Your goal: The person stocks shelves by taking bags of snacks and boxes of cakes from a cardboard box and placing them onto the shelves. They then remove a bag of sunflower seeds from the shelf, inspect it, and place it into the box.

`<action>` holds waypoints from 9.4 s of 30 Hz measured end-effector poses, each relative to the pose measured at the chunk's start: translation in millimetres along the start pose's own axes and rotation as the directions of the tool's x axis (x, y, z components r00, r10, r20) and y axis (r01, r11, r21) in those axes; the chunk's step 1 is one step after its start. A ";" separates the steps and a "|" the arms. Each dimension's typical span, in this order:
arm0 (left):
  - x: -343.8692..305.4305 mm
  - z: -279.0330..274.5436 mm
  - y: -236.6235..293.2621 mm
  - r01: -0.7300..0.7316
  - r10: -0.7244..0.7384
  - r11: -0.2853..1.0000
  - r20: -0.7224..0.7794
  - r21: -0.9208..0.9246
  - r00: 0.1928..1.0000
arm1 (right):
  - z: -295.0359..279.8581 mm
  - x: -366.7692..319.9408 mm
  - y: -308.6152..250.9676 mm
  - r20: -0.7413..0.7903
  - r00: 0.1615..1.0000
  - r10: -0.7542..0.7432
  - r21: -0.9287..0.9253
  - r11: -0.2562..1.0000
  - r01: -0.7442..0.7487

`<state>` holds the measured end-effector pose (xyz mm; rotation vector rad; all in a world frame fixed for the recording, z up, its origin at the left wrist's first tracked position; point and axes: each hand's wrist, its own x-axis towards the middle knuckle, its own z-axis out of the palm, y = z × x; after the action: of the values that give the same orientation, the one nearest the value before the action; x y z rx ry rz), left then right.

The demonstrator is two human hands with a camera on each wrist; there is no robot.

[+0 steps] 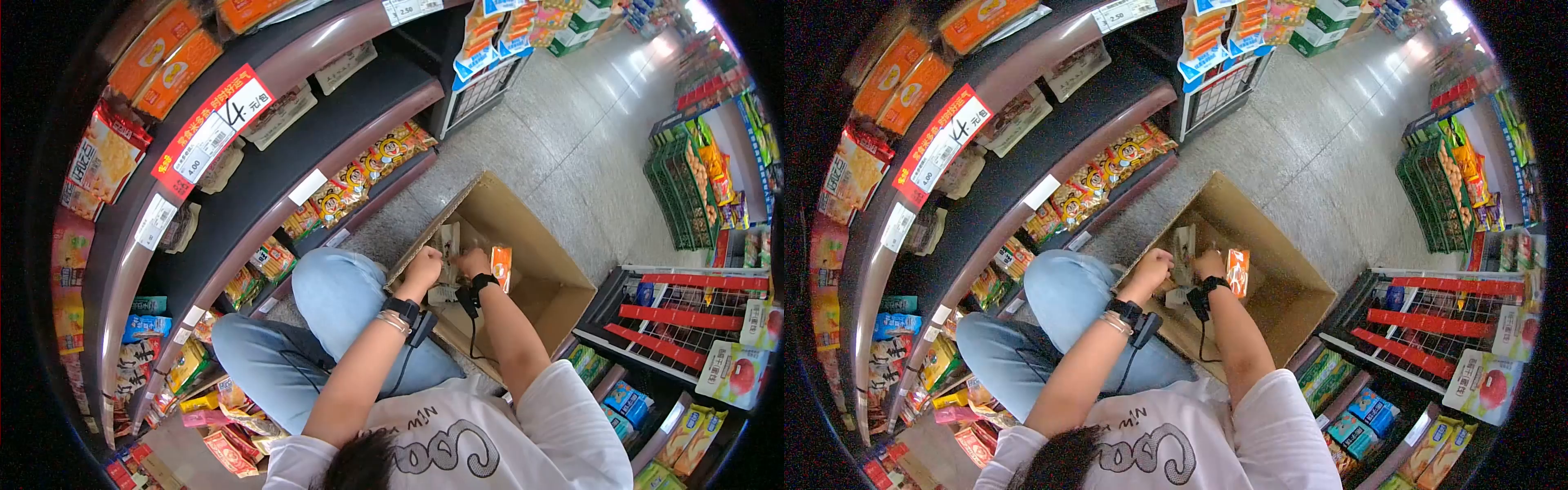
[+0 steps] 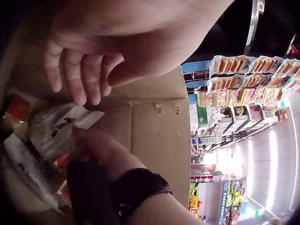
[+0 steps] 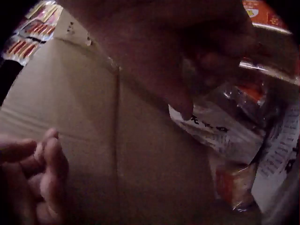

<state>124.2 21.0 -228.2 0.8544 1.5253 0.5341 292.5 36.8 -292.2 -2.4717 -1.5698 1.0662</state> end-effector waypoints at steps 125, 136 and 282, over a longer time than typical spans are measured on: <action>-171.7 -57.7 164.7 -0.788 0.763 0.603 -0.381 0.125 0.523 | -143.4 -207.6 -171.0 -0.676 0.619 -0.398 0.401 0.506 0.764; -164.9 -79.3 147.1 -0.587 0.367 0.400 -0.463 -0.704 0.807 | -129.9 -235.2 -181.2 -0.535 0.342 -0.773 -0.154 0.487 0.859; -58.3 -324.9 112.6 -0.589 0.541 0.807 -0.336 -0.052 0.771 | -100.0 -78.5 -345.5 -0.017 0.475 -0.880 0.568 0.382 0.729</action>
<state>-171.6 93.2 -57.9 1.1562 1.4587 1.2706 54.8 175.9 -48.0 -0.9198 -1.8870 1.3727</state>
